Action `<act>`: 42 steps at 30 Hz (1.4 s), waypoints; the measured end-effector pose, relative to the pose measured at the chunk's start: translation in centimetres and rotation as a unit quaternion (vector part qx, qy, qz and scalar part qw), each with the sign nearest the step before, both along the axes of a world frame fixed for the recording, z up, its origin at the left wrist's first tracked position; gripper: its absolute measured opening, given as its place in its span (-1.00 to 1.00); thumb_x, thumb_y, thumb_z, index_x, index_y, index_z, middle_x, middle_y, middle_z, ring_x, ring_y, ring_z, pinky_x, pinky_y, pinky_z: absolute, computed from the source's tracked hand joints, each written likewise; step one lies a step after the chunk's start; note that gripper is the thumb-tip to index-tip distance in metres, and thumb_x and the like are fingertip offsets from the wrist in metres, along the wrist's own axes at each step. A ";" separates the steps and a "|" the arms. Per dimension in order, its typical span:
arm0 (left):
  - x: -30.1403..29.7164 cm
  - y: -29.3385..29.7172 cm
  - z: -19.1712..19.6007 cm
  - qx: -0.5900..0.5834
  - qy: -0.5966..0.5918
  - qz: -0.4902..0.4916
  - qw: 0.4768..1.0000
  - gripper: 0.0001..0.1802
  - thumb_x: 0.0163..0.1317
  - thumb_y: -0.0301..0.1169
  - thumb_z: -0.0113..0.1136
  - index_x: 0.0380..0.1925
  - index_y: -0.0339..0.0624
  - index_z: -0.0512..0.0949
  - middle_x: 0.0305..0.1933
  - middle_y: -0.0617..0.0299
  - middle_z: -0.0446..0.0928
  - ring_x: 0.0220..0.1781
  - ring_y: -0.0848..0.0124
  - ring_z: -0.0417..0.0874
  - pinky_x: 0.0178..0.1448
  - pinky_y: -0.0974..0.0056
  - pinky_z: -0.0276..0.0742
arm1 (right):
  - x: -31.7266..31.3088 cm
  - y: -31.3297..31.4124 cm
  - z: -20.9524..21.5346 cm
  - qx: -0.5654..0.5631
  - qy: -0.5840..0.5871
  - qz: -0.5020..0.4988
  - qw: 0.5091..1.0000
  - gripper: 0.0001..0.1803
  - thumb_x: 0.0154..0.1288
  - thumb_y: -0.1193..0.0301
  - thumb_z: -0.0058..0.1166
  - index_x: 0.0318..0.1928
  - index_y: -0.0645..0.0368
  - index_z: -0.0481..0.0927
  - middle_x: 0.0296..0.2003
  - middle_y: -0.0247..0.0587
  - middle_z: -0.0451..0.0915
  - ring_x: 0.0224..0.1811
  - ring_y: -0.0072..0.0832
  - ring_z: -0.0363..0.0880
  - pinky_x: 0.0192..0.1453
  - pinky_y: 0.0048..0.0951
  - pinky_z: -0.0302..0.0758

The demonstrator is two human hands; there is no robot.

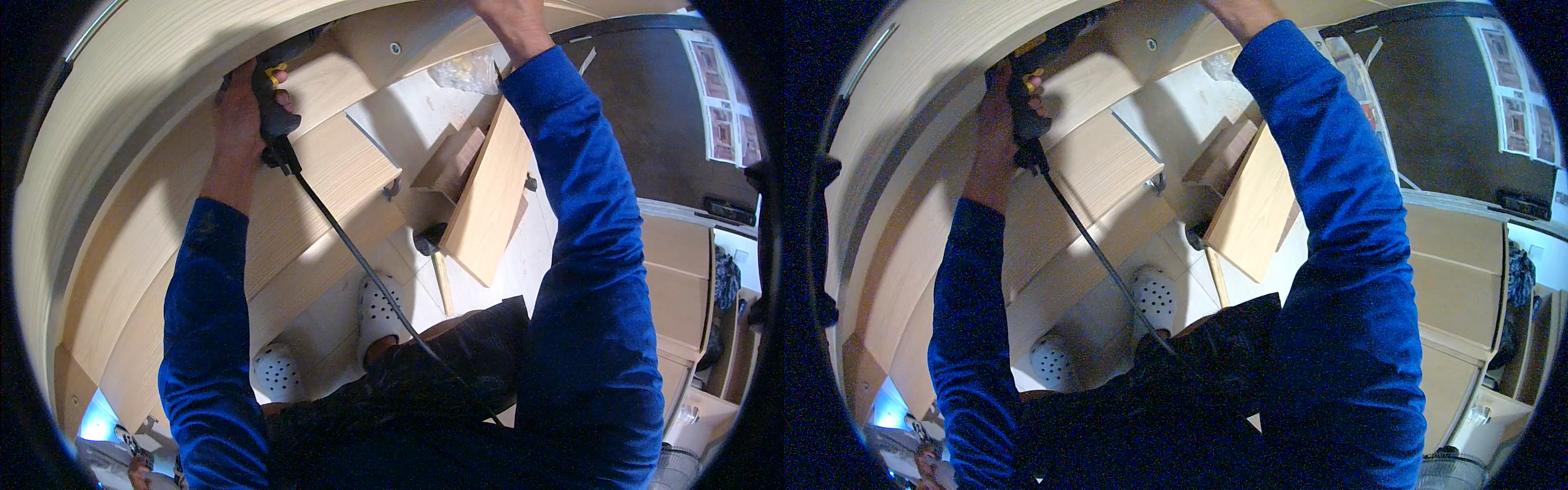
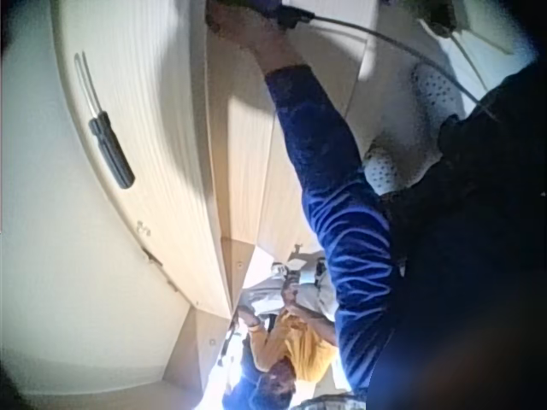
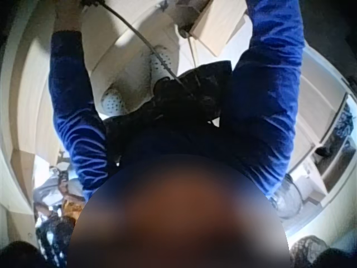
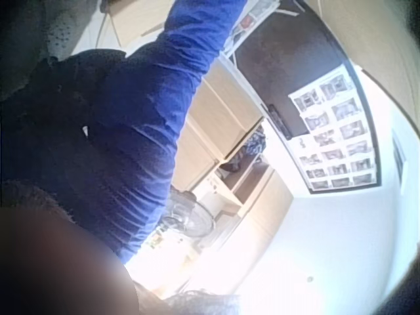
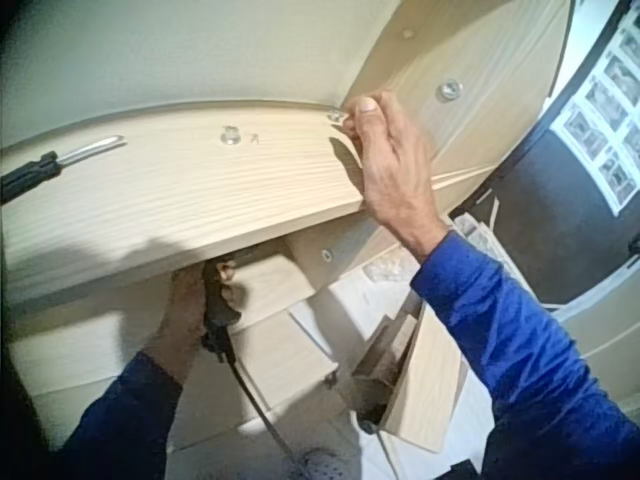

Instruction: The person assembles a light-colored wooden cabinet by aligning panels, inserting cam-lock fasteners, and securing them with a power drill. They use a clamp to hold pieces together, a rubber mallet to tap joints into place, and a screwdriver to adjust hardware.

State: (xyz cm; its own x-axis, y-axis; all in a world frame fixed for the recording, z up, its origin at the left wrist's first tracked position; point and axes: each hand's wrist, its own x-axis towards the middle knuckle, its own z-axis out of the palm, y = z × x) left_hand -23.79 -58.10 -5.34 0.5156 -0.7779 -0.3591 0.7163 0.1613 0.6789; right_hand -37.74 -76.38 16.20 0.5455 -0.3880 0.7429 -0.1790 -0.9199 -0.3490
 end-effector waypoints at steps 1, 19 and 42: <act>0.0 0.1 0.1 -0.007 -0.020 -0.004 1.000 -0.61 0.54 -0.08 0.09 0.06 -0.18 0.52 -0.28 0.09 0.65 -0.58 0.35 0.56 -0.50 0.20 0.56 | 0.0 0.0 0.0 0.008 0.000 -0.001 1.000 -0.54 0.66 0.12 -0.18 -0.12 0.27 0.62 -0.35 -0.08 0.65 -0.25 -0.29 0.66 -0.09 -0.29 0.54; -4.1 7.5 3.7 -0.074 -0.005 -0.007 0.997 -0.38 0.49 0.14 0.08 0.23 -0.16 0.42 -0.02 0.01 0.70 -0.48 0.36 0.66 -0.41 0.26 0.68 | -1.3 1.5 1.8 0.093 0.029 0.001 0.995 -0.50 0.66 0.05 -0.19 -0.02 0.28 0.55 -0.14 0.08 0.68 -0.05 -0.08 0.66 0.05 -0.18 0.51; -18.7 12.0 15.4 -0.125 0.265 -0.110 0.950 -0.34 0.52 0.20 -0.01 0.23 -0.16 0.42 0.03 0.11 0.67 -0.31 0.42 0.72 -0.14 0.25 0.80 | -13.9 19.7 1.7 0.736 0.093 -0.106 0.663 -0.46 0.49 -0.19 0.05 -0.02 0.05 0.51 -0.36 -0.34 0.58 -0.38 -0.42 0.60 -0.12 -0.32 0.59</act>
